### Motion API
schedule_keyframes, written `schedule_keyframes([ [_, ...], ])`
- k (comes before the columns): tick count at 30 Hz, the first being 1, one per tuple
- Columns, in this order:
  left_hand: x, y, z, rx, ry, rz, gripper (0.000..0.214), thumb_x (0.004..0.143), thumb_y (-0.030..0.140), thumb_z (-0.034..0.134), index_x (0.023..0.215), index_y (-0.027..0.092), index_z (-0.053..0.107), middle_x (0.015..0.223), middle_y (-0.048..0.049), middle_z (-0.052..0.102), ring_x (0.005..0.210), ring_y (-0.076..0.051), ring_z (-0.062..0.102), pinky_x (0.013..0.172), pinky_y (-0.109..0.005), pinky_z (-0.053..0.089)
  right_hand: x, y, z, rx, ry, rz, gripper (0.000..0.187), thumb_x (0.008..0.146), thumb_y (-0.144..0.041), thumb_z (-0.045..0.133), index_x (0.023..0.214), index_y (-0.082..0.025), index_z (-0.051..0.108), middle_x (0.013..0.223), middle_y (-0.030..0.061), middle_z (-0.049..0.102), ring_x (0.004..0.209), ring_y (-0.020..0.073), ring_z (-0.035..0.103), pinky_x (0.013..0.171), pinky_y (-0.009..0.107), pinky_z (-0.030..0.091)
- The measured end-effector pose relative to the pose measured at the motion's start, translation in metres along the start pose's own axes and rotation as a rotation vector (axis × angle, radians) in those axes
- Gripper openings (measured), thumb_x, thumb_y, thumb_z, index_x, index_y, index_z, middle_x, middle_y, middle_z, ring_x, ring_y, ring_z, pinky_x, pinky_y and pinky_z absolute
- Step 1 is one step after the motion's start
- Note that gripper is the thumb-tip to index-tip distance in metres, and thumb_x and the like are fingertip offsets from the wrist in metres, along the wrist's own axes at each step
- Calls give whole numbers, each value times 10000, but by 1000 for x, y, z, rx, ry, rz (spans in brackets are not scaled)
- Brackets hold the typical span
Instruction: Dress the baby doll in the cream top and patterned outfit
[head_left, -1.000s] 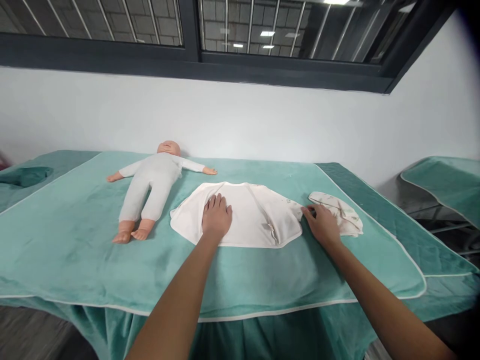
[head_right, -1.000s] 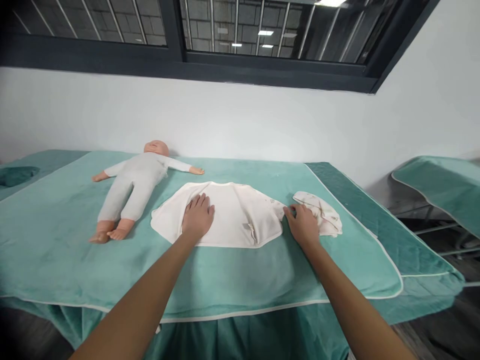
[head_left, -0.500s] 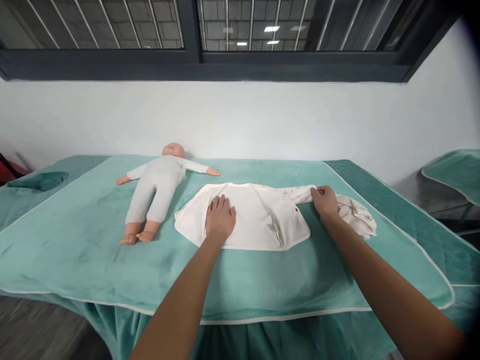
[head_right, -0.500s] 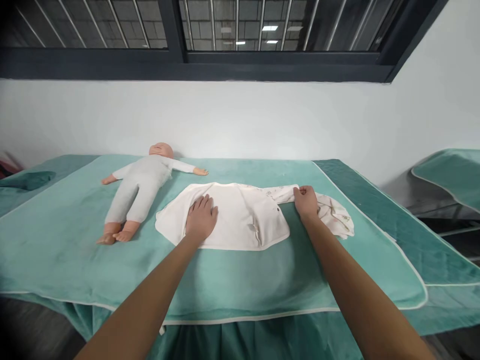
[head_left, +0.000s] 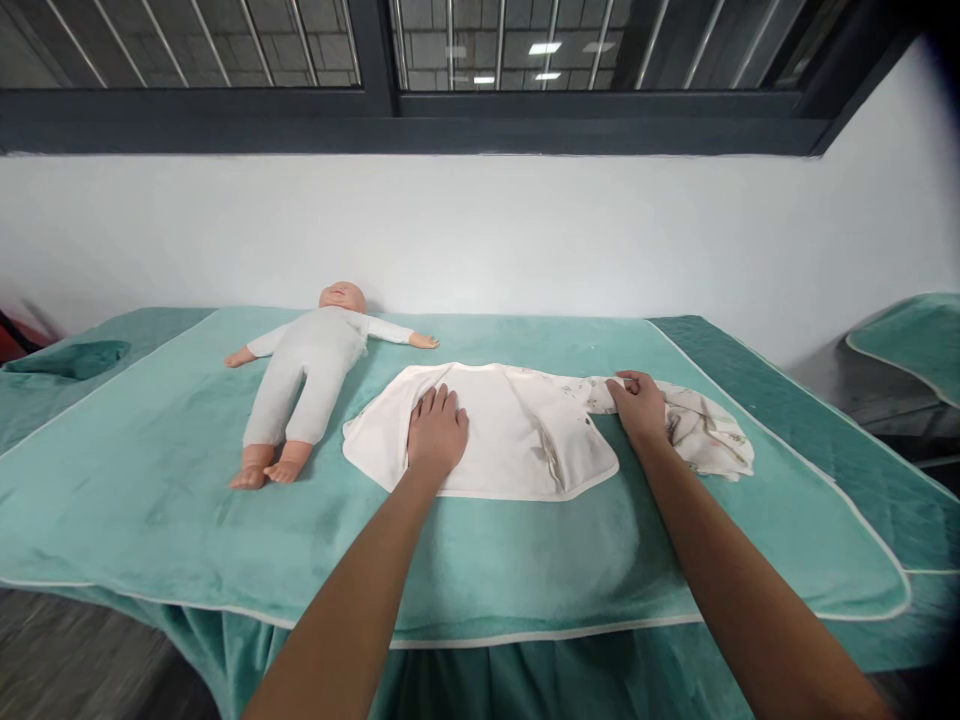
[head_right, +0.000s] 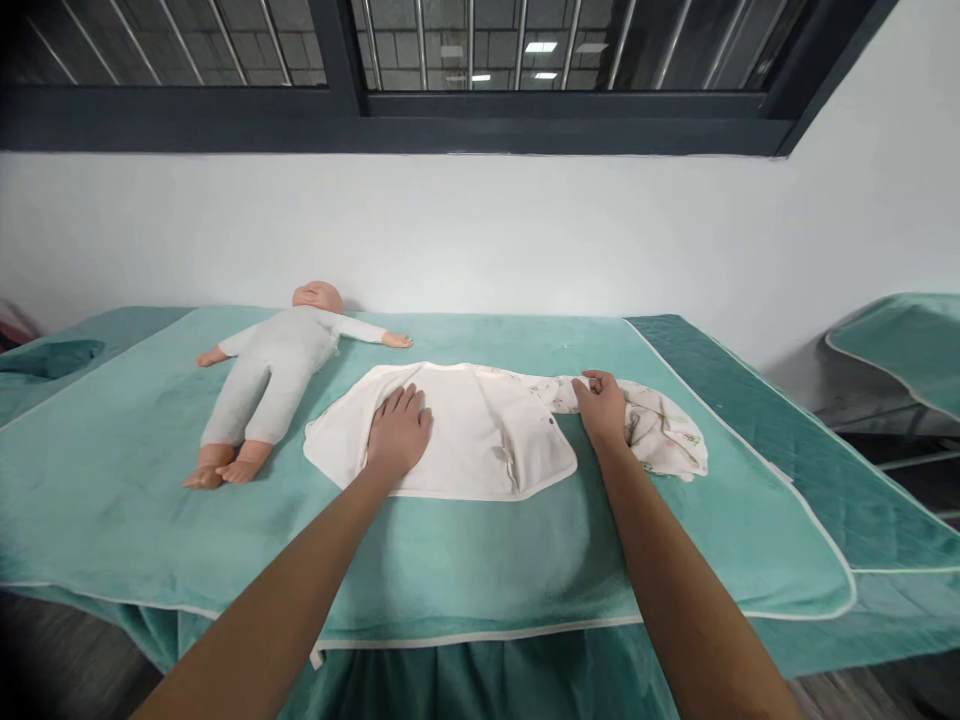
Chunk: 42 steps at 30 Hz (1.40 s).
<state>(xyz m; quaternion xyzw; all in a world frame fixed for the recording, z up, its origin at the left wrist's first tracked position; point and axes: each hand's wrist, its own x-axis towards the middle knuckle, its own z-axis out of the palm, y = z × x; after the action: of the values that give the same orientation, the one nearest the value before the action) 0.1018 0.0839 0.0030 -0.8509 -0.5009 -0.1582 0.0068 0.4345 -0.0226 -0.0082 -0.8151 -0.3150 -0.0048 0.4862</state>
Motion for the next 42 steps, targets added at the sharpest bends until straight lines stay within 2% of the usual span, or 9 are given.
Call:
schedule_keyframes([
  [6, 0, 0, 0, 2, 5, -5, 523, 988, 361, 273, 1428, 184, 494, 1569, -39, 403, 1464, -239, 311, 1212, -431, 264, 15, 6, 6, -99, 0, -69, 408, 825, -307, 466, 1177, -181, 628, 1156, 126, 683, 1056, 265, 611, 926, 388, 450],
  [13, -1, 0, 0, -1, 13, -1, 523, 988, 364, 279, 1426, 177, 495, 1568, -41, 405, 1454, -243, 325, 1203, -431, 282, 13, 3, 10, -308, -22, -105, 435, 789, -253, 483, 1176, -141, 647, 1164, 184, 639, 987, 305, 603, 893, 436, 447],
  [15, -1, 0, 1, 1, 19, -3, 517, 988, 361, 280, 1422, 185, 498, 1566, -41, 409, 1453, -239, 326, 1202, -427, 281, 6, -2, 8, -337, 25, -175, 448, 807, -252, 474, 1206, -122, 633, 1289, 206, 564, 1084, 327, 572, 946, 460, 428],
  [18, -2, 0, 2, 0, 30, 1, 513, 987, 362, 283, 1418, 190, 502, 1562, -41, 414, 1452, -239, 328, 1202, -426, 281, -6, -11, 7, -340, 70, -428, 419, 885, -244, 425, 1231, -113, 621, 1371, 202, 523, 1255, 324, 490, 1055, 477, 383],
  [22, -1, -1, 3, -5, 31, 4, 517, 989, 365, 279, 1423, 189, 498, 1563, -39, 413, 1450, -240, 329, 1200, -428, 284, -19, -17, 17, -373, -292, -670, 452, 989, -351, 347, 1323, -142, 569, 1421, 145, 551, 1330, 256, 474, 1123, 437, 369],
  [25, -1, -1, 3, -4, 33, 5, 517, 990, 365, 277, 1421, 186, 500, 1563, -41, 412, 1452, -240, 326, 1198, -431, 285, -23, -14, 25, -457, -438, -624, 502, 1006, -414, 315, 1377, -153, 528, 1488, 134, 498, 1386, 268, 437, 1139, 493, 345],
  [30, -2, -2, 2, -14, 28, 4, 513, 990, 362, 282, 1415, 181, 504, 1566, -47, 407, 1454, -246, 324, 1195, -439, 290, -18, -3, 21, -617, -453, -460, 592, 1015, -455, 271, 1477, -109, 404, 1590, 149, 332, 1476, 285, 297, 1184, 517, 258],
  [37, -3, -1, 2, -31, 41, 2, 508, 991, 356, 291, 1410, 172, 511, 1556, -59, 422, 1448, -250, 328, 1196, -432, 281, -9, -3, 11, -672, -414, -350, 589, 1001, -441, 299, 1430, -66, 447, 1556, 229, 358, 1461, 350, 309, 1144, 618, 250],
  [42, -3, -1, 4, -40, 53, 4, 500, 991, 349, 299, 1403, 172, 520, 1555, -64, 424, 1443, -256, 335, 1188, -441, 285, -50, -32, 21, -537, -396, -589, 601, 1022, -448, 242, 1486, -93, 384, 1593, 176, 314, 1495, 273, 258, 1195, 508, 238],
])
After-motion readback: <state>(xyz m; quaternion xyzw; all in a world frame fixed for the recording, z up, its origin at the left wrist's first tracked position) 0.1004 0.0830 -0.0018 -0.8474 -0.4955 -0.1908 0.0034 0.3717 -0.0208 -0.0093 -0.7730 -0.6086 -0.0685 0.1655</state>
